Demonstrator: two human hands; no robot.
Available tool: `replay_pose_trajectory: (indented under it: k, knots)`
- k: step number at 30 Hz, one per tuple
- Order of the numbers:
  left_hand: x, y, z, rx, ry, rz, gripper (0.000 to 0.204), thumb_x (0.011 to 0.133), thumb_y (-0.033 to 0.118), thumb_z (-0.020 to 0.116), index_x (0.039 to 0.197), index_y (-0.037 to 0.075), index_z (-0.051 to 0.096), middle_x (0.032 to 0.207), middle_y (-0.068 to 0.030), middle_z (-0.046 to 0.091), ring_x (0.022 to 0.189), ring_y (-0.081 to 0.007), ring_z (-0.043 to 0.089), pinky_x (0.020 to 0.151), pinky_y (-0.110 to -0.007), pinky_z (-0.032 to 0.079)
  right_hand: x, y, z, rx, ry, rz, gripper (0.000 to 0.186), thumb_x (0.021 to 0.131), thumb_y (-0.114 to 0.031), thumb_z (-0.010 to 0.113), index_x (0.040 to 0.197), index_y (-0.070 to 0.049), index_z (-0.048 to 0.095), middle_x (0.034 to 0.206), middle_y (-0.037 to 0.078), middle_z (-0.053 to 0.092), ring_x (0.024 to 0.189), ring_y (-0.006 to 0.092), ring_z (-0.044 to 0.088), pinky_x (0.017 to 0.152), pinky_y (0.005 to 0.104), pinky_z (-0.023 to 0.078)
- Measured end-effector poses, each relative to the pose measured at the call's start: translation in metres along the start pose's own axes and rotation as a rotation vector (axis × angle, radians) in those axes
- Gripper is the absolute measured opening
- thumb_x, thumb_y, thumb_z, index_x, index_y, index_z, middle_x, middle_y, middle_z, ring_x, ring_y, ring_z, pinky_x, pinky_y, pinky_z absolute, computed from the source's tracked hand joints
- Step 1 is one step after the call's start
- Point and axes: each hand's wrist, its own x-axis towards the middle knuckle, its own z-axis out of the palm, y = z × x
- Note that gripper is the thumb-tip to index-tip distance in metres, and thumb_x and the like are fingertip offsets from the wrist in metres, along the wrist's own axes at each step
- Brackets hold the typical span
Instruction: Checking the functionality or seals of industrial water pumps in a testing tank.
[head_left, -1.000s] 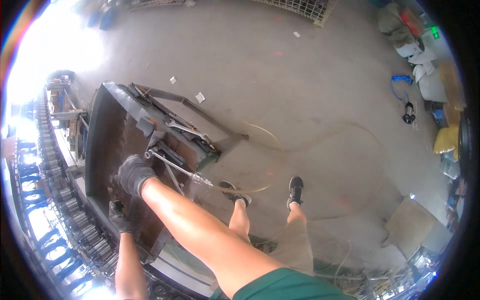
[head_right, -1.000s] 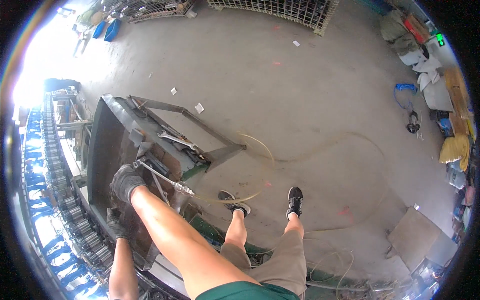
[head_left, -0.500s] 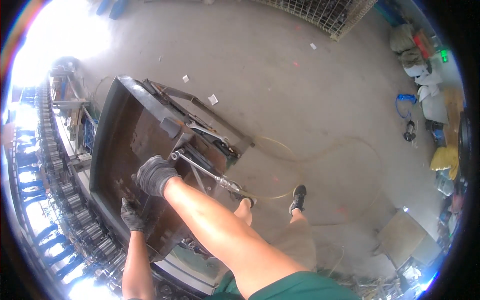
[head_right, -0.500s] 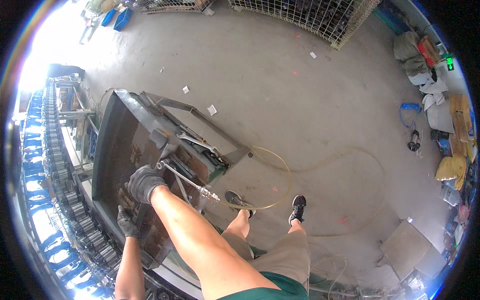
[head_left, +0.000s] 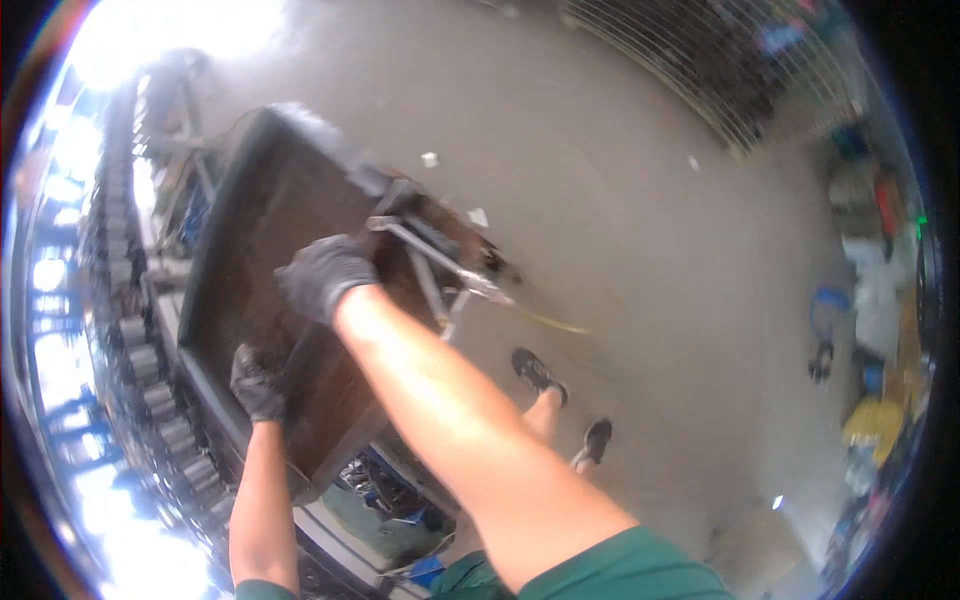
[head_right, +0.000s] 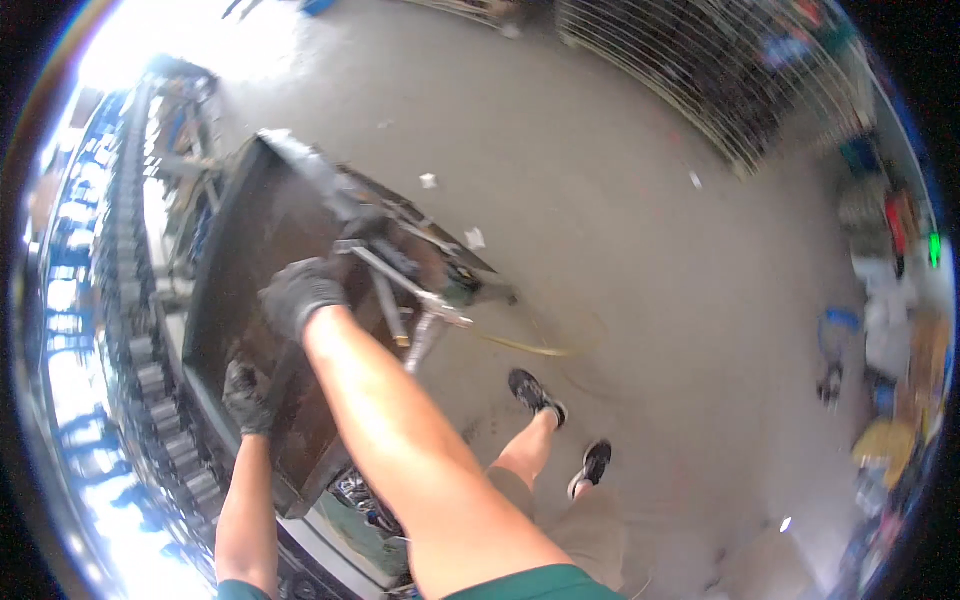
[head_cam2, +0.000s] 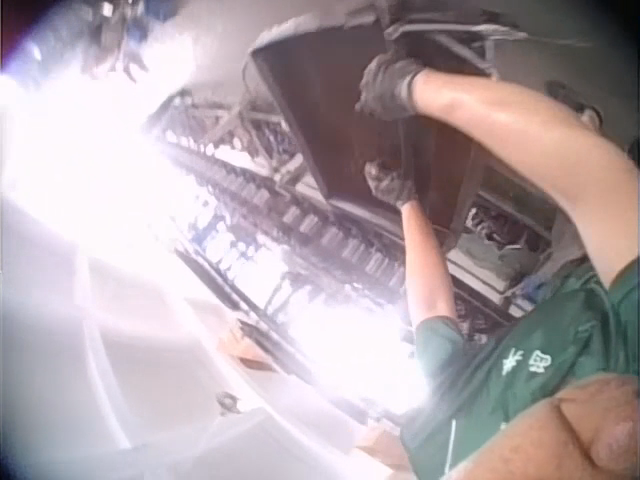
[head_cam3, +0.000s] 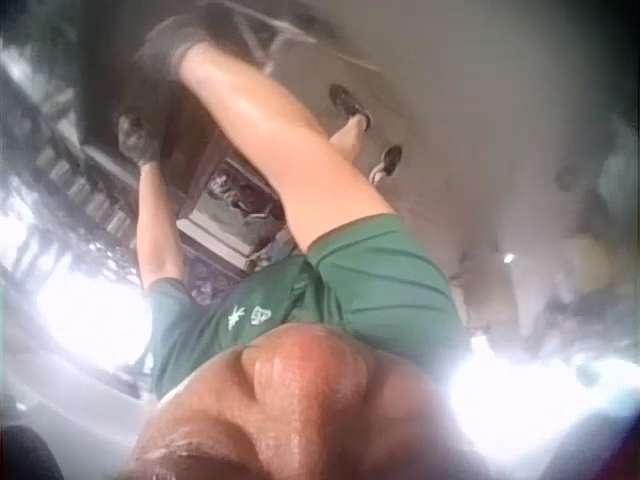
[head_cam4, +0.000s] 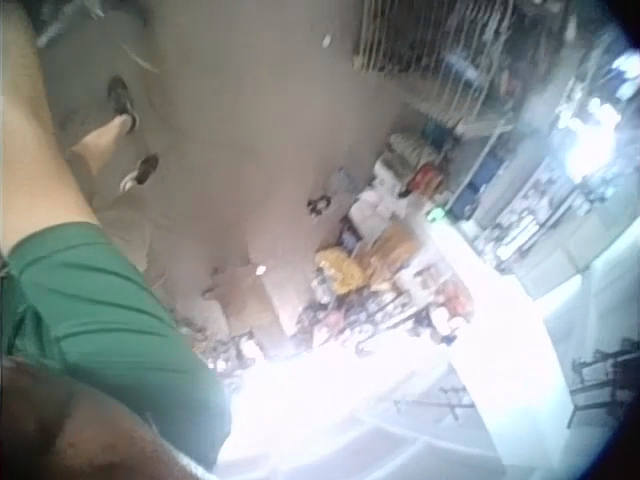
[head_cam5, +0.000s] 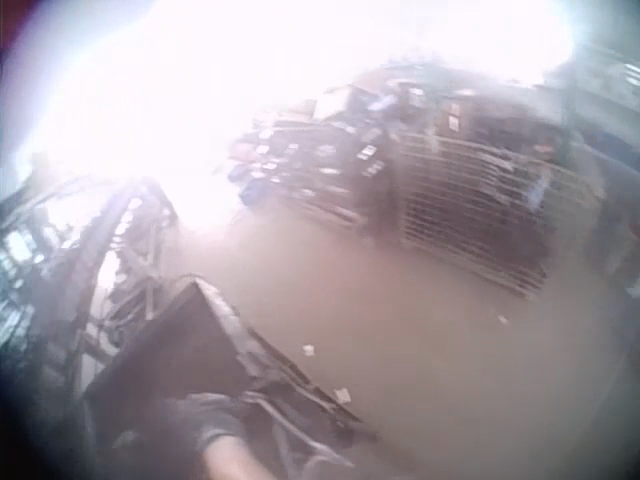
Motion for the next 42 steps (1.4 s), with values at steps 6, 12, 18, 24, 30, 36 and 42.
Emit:
replay_pose_trajectory:
  k: [6,12,18,24,30,36,42]
  knots:
    - [0.018,0.015,-0.012,0.04,-0.031,-0.234,0.029,0.107,0.028,0.054,0.11,0.005,0.07,0.11,-0.0198,0.07,0.111,-0.0395,0.064,0.099,-0.052,0.048,0.044,0.007,-0.024,0.073,-0.027,0.123,0.052,0.11,-0.052,0.04,0.101,-0.021,0.082,0.095,0.015,0.079,0.091,0.0344,0.078,0.081,0.0503,0.06]
    - [-0.043,-0.044,-0.077,0.157,0.118,-0.503,0.041,0.11,0.038,0.05,0.101,0.004,0.07,0.103,-0.0214,0.071,0.102,-0.0439,0.065,0.091,-0.054,0.049,0.068,0.002,-0.018,-0.267,-0.057,0.146,0.054,0.111,-0.048,0.037,0.092,-0.019,0.078,0.089,0.014,0.078,0.089,0.0363,0.077,0.077,0.0519,0.059]
    - [-0.073,-0.102,-0.068,0.227,0.056,-0.82,0.049,0.112,0.044,0.042,0.108,0.007,0.074,0.107,-0.0204,0.074,0.108,-0.0415,0.067,0.097,-0.053,0.049,0.081,0.024,-0.01,-0.297,0.095,0.023,0.059,0.112,-0.049,0.037,0.079,-0.015,0.073,0.079,0.017,0.074,0.077,0.0393,0.073,0.07,0.0521,0.058]
    - [-0.073,-0.126,-0.048,0.427,0.078,-0.781,0.044,0.112,0.036,0.04,0.089,0.015,0.071,0.091,-0.0137,0.072,0.096,-0.038,0.067,0.089,-0.051,0.047,0.085,0.02,-0.001,-0.294,0.143,-0.008,0.059,0.113,-0.049,0.039,0.076,-0.013,0.069,0.072,0.016,0.07,0.068,0.0397,0.07,0.063,0.0526,0.054]
    - [-0.046,-0.149,-0.062,0.362,0.083,-0.744,0.042,0.11,0.035,0.044,0.09,0.012,0.071,0.095,-0.0155,0.073,0.096,-0.0401,0.067,0.09,-0.052,0.047,0.096,0.006,0.012,-0.284,0.21,-0.045,0.057,0.112,-0.047,0.043,0.075,-0.013,0.068,0.07,0.016,0.068,0.065,0.0411,0.067,0.06,0.0536,0.052]
    - [-0.027,-0.171,-0.066,0.378,-0.001,-0.808,0.041,0.111,0.036,0.039,0.111,0.012,0.072,0.114,-0.0139,0.075,0.113,-0.0373,0.067,0.101,-0.053,0.045,0.119,-0.009,0.019,-0.224,0.28,-0.043,0.058,0.112,-0.049,0.042,0.075,-0.013,0.068,0.07,0.016,0.067,0.066,0.0419,0.066,0.061,0.0537,0.052]
    - [-0.005,-0.203,-0.065,0.335,0.016,-0.762,0.04,0.111,0.038,0.04,0.11,0.013,0.072,0.111,-0.0131,0.076,0.113,-0.0365,0.067,0.101,-0.055,0.045,0.147,-0.021,0.02,-0.298,0.108,0.056,0.062,0.113,-0.054,0.036,0.093,-0.015,0.079,0.081,0.021,0.072,0.077,0.0438,0.071,0.072,0.0551,0.056]
